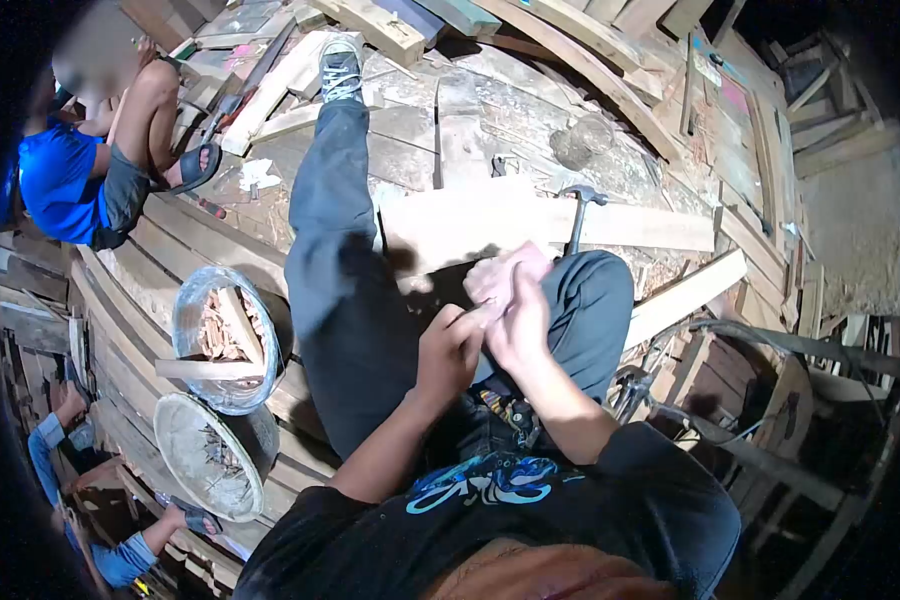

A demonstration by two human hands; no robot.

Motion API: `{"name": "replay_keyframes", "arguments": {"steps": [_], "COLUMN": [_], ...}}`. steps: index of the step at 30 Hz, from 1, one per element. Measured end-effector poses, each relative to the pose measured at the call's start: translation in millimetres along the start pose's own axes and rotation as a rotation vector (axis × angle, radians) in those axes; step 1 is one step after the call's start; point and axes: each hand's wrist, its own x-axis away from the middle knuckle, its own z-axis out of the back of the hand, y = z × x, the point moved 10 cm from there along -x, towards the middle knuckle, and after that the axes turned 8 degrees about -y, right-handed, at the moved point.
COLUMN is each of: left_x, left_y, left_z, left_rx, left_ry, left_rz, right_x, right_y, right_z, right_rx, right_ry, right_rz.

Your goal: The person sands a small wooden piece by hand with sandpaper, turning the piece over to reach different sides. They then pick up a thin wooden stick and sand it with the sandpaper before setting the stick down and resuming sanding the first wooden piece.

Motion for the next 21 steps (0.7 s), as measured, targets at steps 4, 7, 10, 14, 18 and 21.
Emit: {"name": "replay_keyframes", "arguments": {"steps": [4, 7, 10, 14, 18, 21], "left_x": [-1.3, -3.5, -2.4, -9.5, -4.6, -10.2], "left_y": [2.1, 2.5, 0.9, 8.3, 10.0, 11.1], "left_z": [4.2, 5.0, 6.5, 7.9, 14.8, 9.4], "left_rx": [0.043, 0.008, 0.055, 0.041, 0.079, 0.054], "left_ry": [0.058, 0.025, 0.042, -0.021, 0.092, 0.013], "left_rz": [-0.020, 0.003, 0.049, 0.074, -0.004, 0.002], "right_x": [14.9, 3.0, 11.2, 5.5, 14.9, 5.4], "right_y": [3.5, -1.9, -0.4, 0.6, 6.3, -1.0], "right_z": [-3.6, -1.3, -8.7, -2.5, -9.2, -5.1], "right_rx": [0.169, 0.052, 0.114, 0.079, 0.163, 0.088], "right_ry": [0.022, -0.033, -0.005, -0.049, -0.002, -0.024], "right_rz": [-0.022, -0.005, -0.016, 0.004, -0.007, 0.000]}}
